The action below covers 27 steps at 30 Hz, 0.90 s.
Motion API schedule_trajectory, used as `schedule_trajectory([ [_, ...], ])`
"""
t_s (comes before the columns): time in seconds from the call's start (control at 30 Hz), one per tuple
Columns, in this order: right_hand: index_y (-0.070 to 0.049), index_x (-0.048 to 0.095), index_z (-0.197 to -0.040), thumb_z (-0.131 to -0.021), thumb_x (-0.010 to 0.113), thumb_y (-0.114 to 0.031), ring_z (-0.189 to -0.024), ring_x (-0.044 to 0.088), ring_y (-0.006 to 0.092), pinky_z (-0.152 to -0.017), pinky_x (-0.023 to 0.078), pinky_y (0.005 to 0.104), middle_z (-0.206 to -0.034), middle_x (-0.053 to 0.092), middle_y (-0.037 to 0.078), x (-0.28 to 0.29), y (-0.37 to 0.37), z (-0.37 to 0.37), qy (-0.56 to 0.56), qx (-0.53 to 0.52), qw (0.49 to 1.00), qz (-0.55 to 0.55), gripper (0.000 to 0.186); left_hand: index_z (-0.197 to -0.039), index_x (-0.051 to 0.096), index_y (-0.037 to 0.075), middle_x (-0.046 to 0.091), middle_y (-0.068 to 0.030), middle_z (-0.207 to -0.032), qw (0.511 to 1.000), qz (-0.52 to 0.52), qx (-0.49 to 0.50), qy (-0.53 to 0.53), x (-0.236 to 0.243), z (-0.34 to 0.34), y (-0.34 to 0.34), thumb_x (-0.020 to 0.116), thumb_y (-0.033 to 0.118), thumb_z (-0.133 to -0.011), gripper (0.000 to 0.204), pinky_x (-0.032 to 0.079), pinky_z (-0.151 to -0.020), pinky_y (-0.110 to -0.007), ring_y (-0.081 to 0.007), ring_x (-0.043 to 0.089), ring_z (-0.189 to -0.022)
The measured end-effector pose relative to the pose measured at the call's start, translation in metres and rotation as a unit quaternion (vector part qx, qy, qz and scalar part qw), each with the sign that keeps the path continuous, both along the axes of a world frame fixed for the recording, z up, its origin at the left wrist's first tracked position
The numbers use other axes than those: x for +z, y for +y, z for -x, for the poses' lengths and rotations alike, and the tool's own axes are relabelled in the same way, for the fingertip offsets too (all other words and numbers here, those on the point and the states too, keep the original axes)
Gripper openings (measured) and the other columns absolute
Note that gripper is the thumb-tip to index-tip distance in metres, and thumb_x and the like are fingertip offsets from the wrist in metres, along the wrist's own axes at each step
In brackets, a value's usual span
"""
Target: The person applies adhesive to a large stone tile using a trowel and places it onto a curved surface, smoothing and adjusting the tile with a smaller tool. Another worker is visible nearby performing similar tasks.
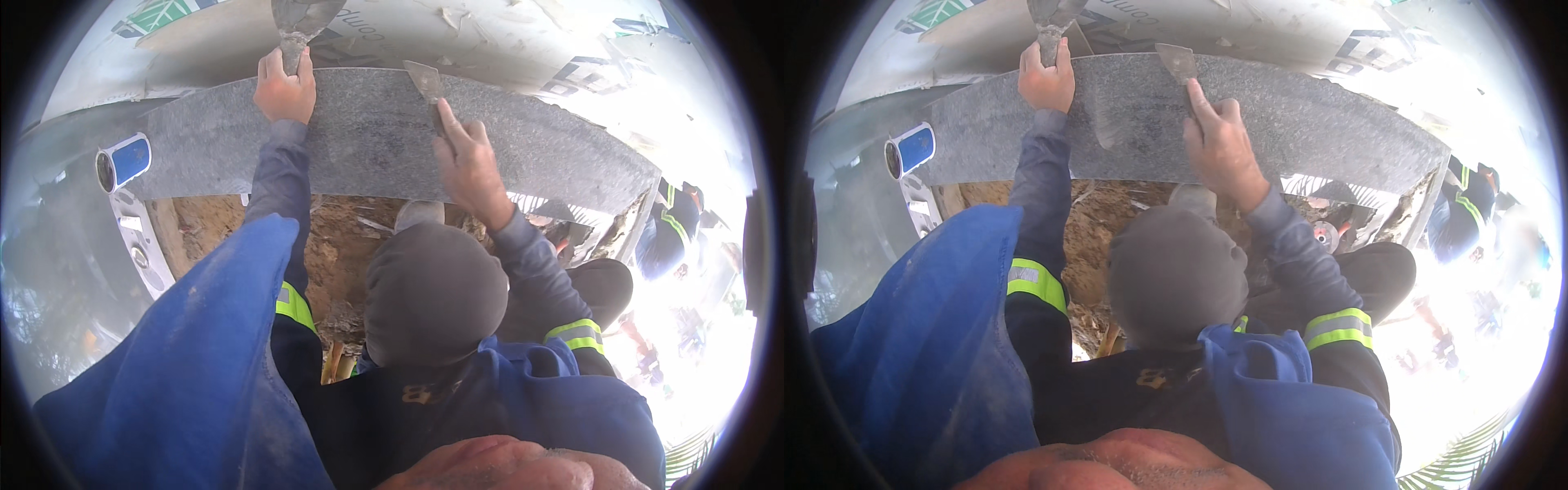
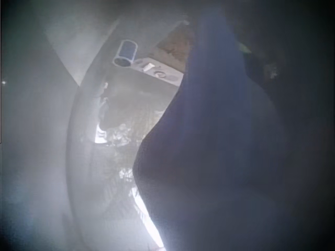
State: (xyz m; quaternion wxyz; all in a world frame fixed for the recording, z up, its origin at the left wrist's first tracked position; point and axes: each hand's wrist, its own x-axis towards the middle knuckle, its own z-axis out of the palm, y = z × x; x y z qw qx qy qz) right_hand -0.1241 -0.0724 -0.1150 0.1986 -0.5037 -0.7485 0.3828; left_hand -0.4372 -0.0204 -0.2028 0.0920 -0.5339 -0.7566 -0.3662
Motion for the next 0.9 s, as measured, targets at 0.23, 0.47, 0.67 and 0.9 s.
schedule_trajectory([
  [0.23, 0.002, 0.042, -0.152, -0.098, 0.060, -0.010, -0.070, 0.060, 0.0352, -0.064, 0.058, 0.0426, -0.107, 0.049, 0.028, -0.029, -0.012, 0.028, -0.050, -0.023, 0.998, -0.033, 0.058, -0.108, 0.067, 0.002, 0.071, -0.0141, -0.105, 0.999, -0.024, -0.012, 0.022, -0.001, 0.004, 0.008, 0.081, 0.035, -0.087, 0.042, 0.057, -0.075, -0.045, -0.0365, 0.070, -0.093],
  [0.47, 0.000, 0.043, -0.152, -0.098, 0.059, -0.005, -0.070, 0.062, 0.0323, -0.061, 0.060, 0.0407, -0.104, 0.049, 0.024, -0.033, -0.029, 0.023, 0.005, 0.057, 0.998, -0.033, 0.057, -0.107, 0.067, 0.001, 0.071, -0.0144, -0.106, 1.000, -0.009, -0.012, 0.020, -0.003, 0.003, 0.009, 0.081, 0.034, -0.087, 0.041, 0.058, -0.077, -0.045, -0.0361, 0.071, -0.094],
  [0.67, -0.003, 0.046, -0.152, -0.098, 0.057, -0.004, -0.061, 0.057, 0.0212, -0.053, 0.056, 0.0349, -0.102, 0.051, 0.021, -0.021, -0.008, 0.026, -0.012, 0.023, 0.994, -0.110, 0.055, -0.109, 0.067, 0.001, 0.071, -0.0146, -0.107, 1.000, -0.004, -0.007, 0.024, 0.005, 0.003, 0.007, 0.080, 0.036, -0.088, 0.043, 0.057, -0.077, -0.045, -0.0355, 0.070, -0.095],
  [0.9, -0.003, 0.049, -0.148, -0.101, 0.052, -0.005, -0.069, 0.066, 0.0261, -0.061, 0.060, 0.0363, -0.105, 0.063, 0.023, 0.007, -0.013, 0.015, 0.007, 0.129, 0.991, -0.044, 0.047, -0.111, 0.067, 0.002, 0.071, -0.0134, -0.107, 0.999, -0.002, -0.005, 0.031, -0.001, 0.007, 0.007, 0.078, 0.037, -0.088, 0.043, 0.058, -0.076, -0.044, -0.0344, 0.071, -0.095],
])
